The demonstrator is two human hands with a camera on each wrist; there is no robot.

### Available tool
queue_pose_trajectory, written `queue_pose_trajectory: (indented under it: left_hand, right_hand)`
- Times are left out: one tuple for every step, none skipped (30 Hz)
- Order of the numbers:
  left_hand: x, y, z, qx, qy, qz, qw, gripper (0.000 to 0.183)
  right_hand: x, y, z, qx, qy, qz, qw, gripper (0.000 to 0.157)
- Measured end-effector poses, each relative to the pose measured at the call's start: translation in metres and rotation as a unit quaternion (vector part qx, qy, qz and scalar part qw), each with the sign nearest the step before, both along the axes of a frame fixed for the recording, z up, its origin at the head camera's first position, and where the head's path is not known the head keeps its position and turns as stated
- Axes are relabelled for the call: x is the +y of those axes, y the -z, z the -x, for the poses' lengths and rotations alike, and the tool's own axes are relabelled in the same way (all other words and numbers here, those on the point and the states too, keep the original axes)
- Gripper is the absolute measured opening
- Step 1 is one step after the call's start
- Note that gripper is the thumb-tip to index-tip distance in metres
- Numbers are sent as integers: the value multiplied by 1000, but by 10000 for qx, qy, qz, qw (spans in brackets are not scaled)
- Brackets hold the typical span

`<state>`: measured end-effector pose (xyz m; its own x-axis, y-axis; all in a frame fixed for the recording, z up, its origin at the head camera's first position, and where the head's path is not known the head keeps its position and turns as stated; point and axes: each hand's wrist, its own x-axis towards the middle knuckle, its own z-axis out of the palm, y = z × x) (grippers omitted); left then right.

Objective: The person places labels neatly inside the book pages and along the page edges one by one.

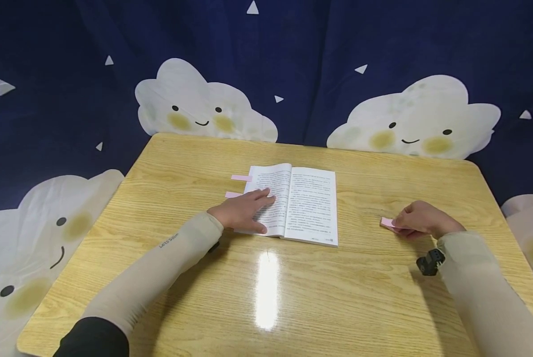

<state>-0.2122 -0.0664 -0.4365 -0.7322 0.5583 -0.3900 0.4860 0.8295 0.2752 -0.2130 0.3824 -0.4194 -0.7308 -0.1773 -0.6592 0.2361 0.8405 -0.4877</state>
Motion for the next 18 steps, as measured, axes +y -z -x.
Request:
queue_pose_trajectory:
  left_hand:
    - [0, 0, 0, -9, 5, -10, 10000, 88]
    - [0, 0, 0, -21, 11, -17, 10000, 88]
    - [0, 0, 0, -29, 19, -18, 10000, 88]
    - [1, 0, -1, -37, 23, -14, 10000, 88]
    - [1, 0, -1, -46, 21, -16, 10000, 88]
    - [1, 0, -1, -45, 23, -9, 10000, 88]
    - [1, 0, -1, -24, 28, 10, 10000, 88]
    - [1, -1, -1, -12, 30, 11, 10000, 88]
    - [1, -1, -1, 3, 36, 16, 10000, 88]
    - [1, -1, 0, 13, 41, 17, 10000, 88]
    - [1, -1, 0, 27, 45, 8, 10000, 88]
    - [1, -1, 0, 34, 51, 4, 10000, 88]
    - [0, -1, 0, 42, 53, -4, 10000, 88]
    - [0, -1, 1, 47, 53, 0, 10000, 88]
    - [0, -1, 1, 48, 52, 5, 10000, 88]
    - [0, -1, 1, 47, 54, 15, 10000, 88]
    - [0, -1, 1, 48, 56, 23, 10000, 88]
    - [0, -1, 1, 46, 56, 33, 10000, 88]
  right_hand:
    - [0, 0, 0, 26, -20, -60, 10000, 39]
    - [-1, 0, -1, 45, -43, -99, 9999, 41]
    - [-2, 0, -2, 54, -72, -147, 9999, 43]
    - [-3, 0, -2, 63, -89, -202, 9997, 44]
    - [-3, 1, -3, 83, -111, -228, 9996, 46]
    - [-4, 1, -3, 85, -127, -239, 9996, 46]
    - [-6, 1, -3, 73, -118, -246, 9996, 45]
    - [-7, 1, -3, 75, -128, -223, 9996, 44]
    - [-8, 0, -3, 87, -148, -218, 9996, 41]
    - [-9, 0, -3, 121, -184, -214, 9995, 40]
    - [-10, -1, -3, 141, -225, -185, 9995, 37]
    - [-10, -2, -3, 148, -256, -189, 9994, 33]
    - [-11, -3, -3, 162, -282, -189, 9993, 29]
    - [-11, -3, -3, 185, -329, -163, 9992, 27]
    - [-11, -4, -3, 197, -348, -149, 9991, 26]
    - [-11, -4, -3, 206, -359, -140, 9990, 25]
    - [-11, -4, -3, 197, -345, -121, 9991, 25]
    - [-12, -5, -3, 198, -330, -119, 9992, 25]
